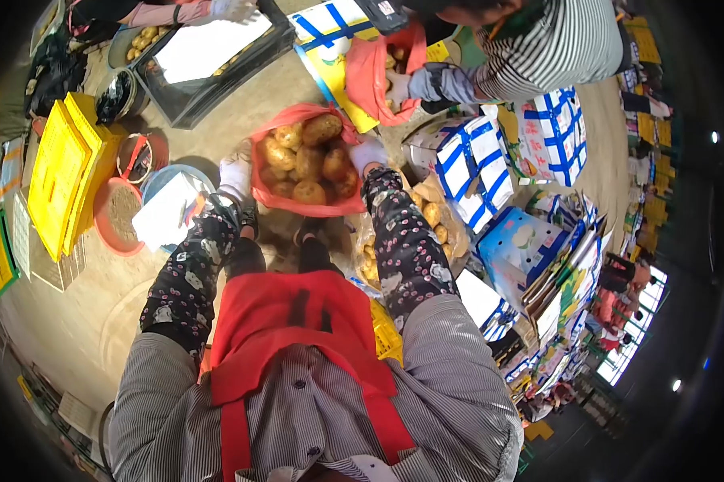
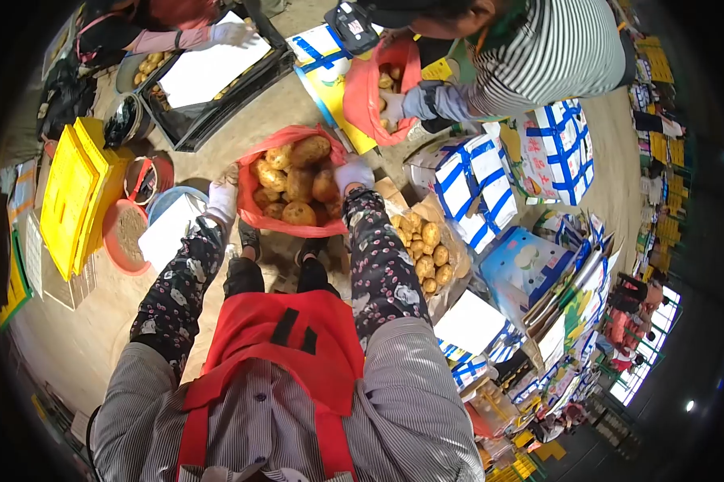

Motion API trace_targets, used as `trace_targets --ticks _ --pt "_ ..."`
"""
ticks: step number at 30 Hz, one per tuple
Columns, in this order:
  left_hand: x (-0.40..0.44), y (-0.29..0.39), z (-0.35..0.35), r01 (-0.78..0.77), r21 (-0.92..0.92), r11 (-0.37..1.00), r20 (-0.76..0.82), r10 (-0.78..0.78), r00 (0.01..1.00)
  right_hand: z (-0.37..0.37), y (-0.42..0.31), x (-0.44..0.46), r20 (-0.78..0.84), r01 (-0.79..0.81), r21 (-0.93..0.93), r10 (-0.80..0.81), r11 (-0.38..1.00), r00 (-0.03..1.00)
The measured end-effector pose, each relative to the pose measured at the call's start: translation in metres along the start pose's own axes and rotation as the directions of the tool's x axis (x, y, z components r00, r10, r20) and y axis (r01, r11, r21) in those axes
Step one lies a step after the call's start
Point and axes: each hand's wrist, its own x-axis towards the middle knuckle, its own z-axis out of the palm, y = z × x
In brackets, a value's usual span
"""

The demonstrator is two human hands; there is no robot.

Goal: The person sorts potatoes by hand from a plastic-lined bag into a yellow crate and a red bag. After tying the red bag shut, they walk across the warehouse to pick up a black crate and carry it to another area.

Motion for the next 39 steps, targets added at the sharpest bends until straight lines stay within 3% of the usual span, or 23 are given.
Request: trace_targets --ticks 1,2,3,4,6,7,8,10,12,14,16,19,25,28,31,37,39 --pt "0.001 -0.003 0.001 0.012 -0.001 1.000 -0.009 -0.012 1.000 -0.017 -0.005 -0.003 -0.040 -0.113 0.110 0.118 0.988 0.992" --pt "0.004 -0.004 0.000 0.021 -0.001 1.000 -0.017 -0.021 1.000 -0.017 0.009 0.020 -0.271 0.091 -0.005 -0.089 0.996 0.958" --pt "0.009 -0.013 -0.003 0.024 0.058 0.998 -0.003 -0.023 1.000 -0.016 0.023 0.043 -0.476 0.217 -0.199 -0.287 0.956 0.831" --pt "0.003 -0.007 -0.004 0.050 0.047 0.998 0.005 -0.050 0.999 -0.040 0.018 0.025 -0.466 0.222 0.063 -0.168 0.973 0.869" --pt "-0.010 0.017 0.000 0.092 0.024 0.995 0.034 -0.093 0.995 -0.077 0.012 -0.012 -0.363 0.169 0.555 0.054 0.815 0.930" --pt "-0.008 0.013 0.002 0.042 0.020 0.999 0.034 -0.043 0.999 -0.085 0.010 -0.025 -0.361 0.173 0.557 0.049 0.812 0.931" --pt "-0.005 0.005 0.003 -0.005 0.016 1.000 0.031 0.005 1.000 -0.073 0.025 -0.019 -0.251 0.127 0.616 0.040 0.778 0.967" --pt "-0.005 0.003 0.004 -0.025 -0.003 1.000 0.029 0.025 0.999 -0.044 0.028 -0.042 -0.541 0.040 0.142 0.043 0.989 0.840" --pt "-0.008 0.006 0.005 0.031 -0.031 0.999 0.034 -0.030 0.999 -0.061 0.003 -0.098 -0.134 -0.197 0.317 0.249 0.928 0.959" --pt "-0.010 0.009 0.008 0.008 -0.087 0.996 0.033 -0.005 0.999 0.020 0.048 -0.090 -0.114 -0.276 0.257 0.312 0.926 0.943" --pt "-0.016 0.020 0.010 0.065 -0.093 0.993 0.010 -0.064 0.998 0.005 0.031 -0.129 0.301 -0.393 0.701 0.253 0.595 0.920" --pt "-0.004 0.002 0.007 0.094 -0.038 0.995 -0.012 -0.094 0.995 0.029 0.034 -0.144 0.275 -0.335 0.868 0.206 0.366 0.939" --pt "0.005 -0.016 0.011 -0.118 -0.024 0.993 -0.079 0.115 0.990 0.020 0.032 -0.147 0.250 -0.326 0.855 0.230 0.404 0.940" --pt "-0.016 0.013 0.015 -0.049 -0.119 0.992 -0.053 0.043 0.998 0.035 0.045 -0.145 0.209 -0.308 0.872 0.279 0.381 0.937" --pt "-0.010 0.003 0.012 -0.122 -0.009 0.992 -0.089 0.121 0.989 0.045 0.055 -0.146 0.270 -0.337 0.915 0.287 0.220 0.919" --pt "0.008 -0.033 -0.001 -0.115 0.125 0.985 -0.117 0.130 0.985 0.042 0.058 -0.153 0.221 -0.296 0.883 0.233 0.365 0.947" --pt "0.005 -0.032 0.000 -0.042 0.037 0.998 -0.084 0.045 0.995 0.044 0.061 -0.148 0.219 -0.297 0.857 0.224 0.421 0.950"
